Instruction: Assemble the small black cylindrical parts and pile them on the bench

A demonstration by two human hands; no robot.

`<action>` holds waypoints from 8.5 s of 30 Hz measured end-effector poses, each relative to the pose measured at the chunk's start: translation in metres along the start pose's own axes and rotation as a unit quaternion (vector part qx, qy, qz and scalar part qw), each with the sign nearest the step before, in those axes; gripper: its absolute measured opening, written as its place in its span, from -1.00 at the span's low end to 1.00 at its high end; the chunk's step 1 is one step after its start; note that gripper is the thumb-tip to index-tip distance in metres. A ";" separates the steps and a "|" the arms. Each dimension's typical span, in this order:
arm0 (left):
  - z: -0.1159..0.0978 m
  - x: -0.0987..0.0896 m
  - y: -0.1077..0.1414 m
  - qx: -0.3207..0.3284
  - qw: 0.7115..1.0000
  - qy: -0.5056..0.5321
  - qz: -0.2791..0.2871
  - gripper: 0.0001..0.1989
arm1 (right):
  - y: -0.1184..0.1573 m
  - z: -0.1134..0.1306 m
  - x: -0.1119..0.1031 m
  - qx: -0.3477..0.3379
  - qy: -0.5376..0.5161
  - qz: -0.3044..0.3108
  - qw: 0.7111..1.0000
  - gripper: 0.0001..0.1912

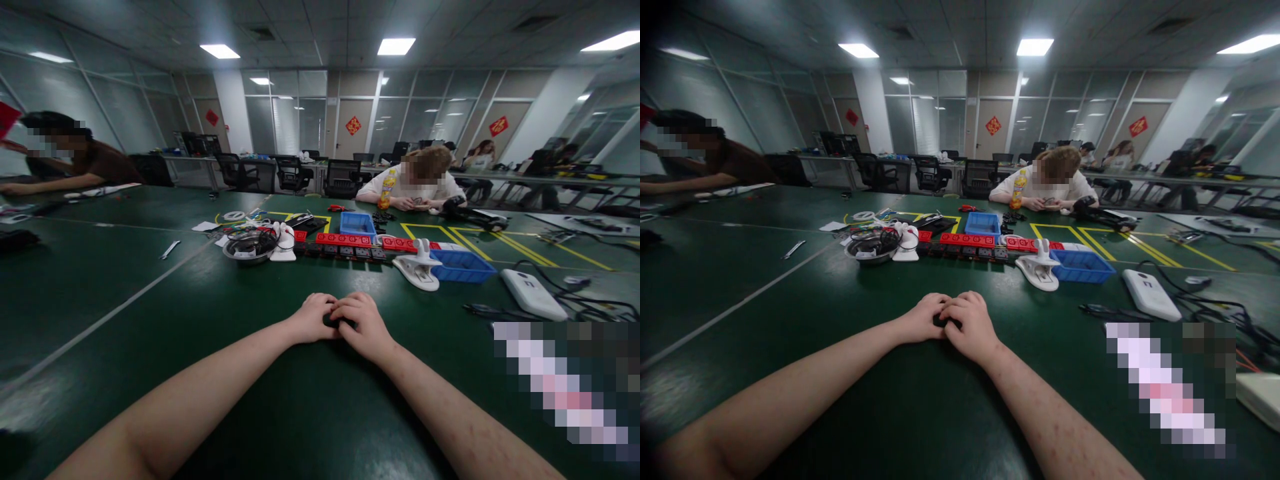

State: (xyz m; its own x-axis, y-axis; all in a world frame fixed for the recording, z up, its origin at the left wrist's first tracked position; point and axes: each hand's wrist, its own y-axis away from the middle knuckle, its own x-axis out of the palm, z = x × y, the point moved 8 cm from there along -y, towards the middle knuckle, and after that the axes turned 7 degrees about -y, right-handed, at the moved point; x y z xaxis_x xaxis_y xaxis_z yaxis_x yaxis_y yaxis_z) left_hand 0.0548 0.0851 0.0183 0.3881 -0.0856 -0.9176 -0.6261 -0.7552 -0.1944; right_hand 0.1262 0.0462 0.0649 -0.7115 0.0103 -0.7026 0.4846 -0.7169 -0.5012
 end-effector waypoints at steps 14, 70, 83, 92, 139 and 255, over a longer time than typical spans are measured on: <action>-0.004 -0.003 0.005 -0.051 0.997 -0.030 -0.050 -0.39 | 0.003 -0.018 -0.011 0.116 0.108 -0.078 0.984 -0.75; -0.001 -0.003 0.003 -0.058 0.997 -0.021 -0.053 -0.60 | 0.003 -0.026 -0.003 0.112 0.094 -0.059 0.987 -0.82; -0.004 -0.005 0.001 -0.018 0.999 0.021 -0.030 -0.60 | 0.000 -0.010 -0.001 0.040 0.023 -0.015 0.999 -0.78; -0.003 0.001 0.001 0.007 0.999 0.022 -0.026 -0.62 | 0.003 -0.004 -0.005 -0.001 -0.025 -0.037 0.999 -0.74; -0.002 -0.002 0.004 -0.046 0.998 -0.005 -0.031 -0.27 | 0.006 -0.018 -0.010 0.066 0.018 -0.104 0.992 -0.69; -0.002 -0.005 0.001 -0.033 0.999 -0.025 -0.030 -0.60 | 0.003 -0.024 0.001 0.063 -0.004 -0.048 0.997 -0.76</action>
State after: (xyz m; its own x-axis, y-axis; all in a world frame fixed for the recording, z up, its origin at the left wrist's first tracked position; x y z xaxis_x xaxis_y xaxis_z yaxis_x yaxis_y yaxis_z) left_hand 0.0540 0.0833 0.0231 0.3881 -0.0078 -0.9216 -0.5569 -0.7987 -0.2278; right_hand 0.1392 0.0608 0.0506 -0.7552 0.0776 -0.6509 0.3468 -0.7952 -0.4973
